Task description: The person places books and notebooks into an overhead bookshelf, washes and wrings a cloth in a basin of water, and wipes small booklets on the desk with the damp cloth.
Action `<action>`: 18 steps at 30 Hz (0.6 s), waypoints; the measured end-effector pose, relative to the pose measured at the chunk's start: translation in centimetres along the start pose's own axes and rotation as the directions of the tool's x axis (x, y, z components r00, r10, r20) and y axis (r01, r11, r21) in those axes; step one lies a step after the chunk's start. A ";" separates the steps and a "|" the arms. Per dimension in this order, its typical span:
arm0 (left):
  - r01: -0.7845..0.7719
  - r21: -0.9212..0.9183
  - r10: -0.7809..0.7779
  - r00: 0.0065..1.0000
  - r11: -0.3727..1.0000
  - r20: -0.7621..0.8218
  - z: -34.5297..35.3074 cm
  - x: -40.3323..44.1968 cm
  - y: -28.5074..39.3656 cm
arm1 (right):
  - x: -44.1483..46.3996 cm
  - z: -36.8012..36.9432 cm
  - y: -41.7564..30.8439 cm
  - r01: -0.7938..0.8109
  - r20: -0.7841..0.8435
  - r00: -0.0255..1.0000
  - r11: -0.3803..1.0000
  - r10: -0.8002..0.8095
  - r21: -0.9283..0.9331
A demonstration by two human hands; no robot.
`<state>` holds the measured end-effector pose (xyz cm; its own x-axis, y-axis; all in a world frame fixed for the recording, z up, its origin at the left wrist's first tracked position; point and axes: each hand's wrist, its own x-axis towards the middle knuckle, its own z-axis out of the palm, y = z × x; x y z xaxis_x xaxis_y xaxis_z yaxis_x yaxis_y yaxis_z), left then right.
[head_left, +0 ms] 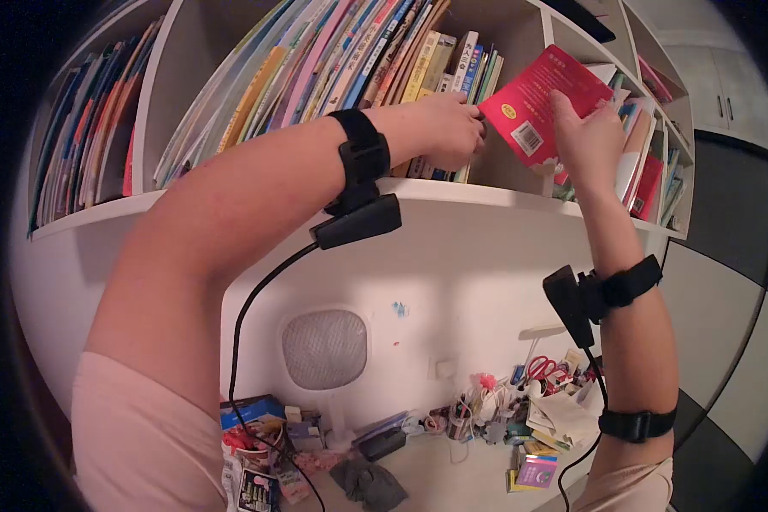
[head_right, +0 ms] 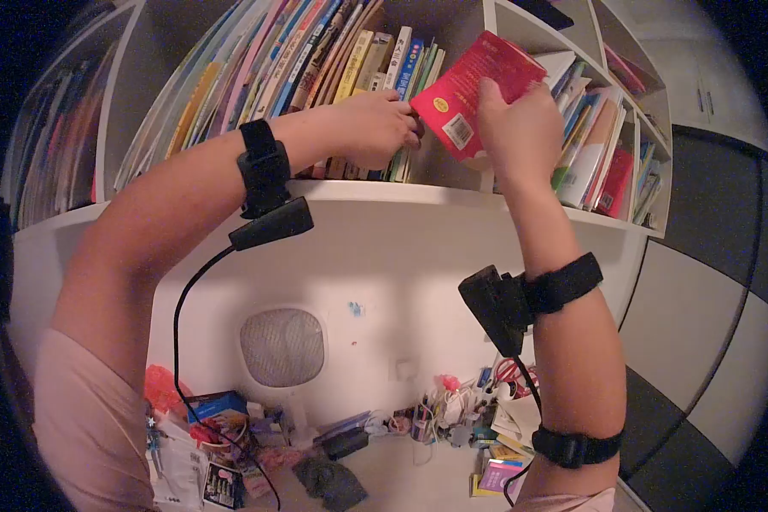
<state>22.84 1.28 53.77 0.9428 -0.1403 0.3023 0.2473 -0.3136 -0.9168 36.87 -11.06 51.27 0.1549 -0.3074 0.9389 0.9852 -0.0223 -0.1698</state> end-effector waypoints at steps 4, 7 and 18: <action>-0.081 -0.042 0.075 0.989 0.996 -0.129 0.9 -0.1 -0.7 | 0.2 -0.3 -0.1 -0.023 0.031 0.999 1.000 0.023 -0.010; -0.074 -0.085 0.066 0.993 0.994 -0.097 0.7 -0.3 -0.8 | 1.0 -1.4 -2.6 0.038 0.203 0.979 0.979 0.004 -0.202; -0.036 -0.135 0.034 0.999 0.990 -0.017 1.8 1.0 -1.6 | -2.7 1.5 -4.2 0.162 0.459 0.889 0.946 -0.015 -0.282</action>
<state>23.85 3.36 55.03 0.9468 -0.1664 0.2754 0.1810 -0.4323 -0.8834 32.43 -8.67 49.93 0.1560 0.1634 0.9741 0.9363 -0.3387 -0.0931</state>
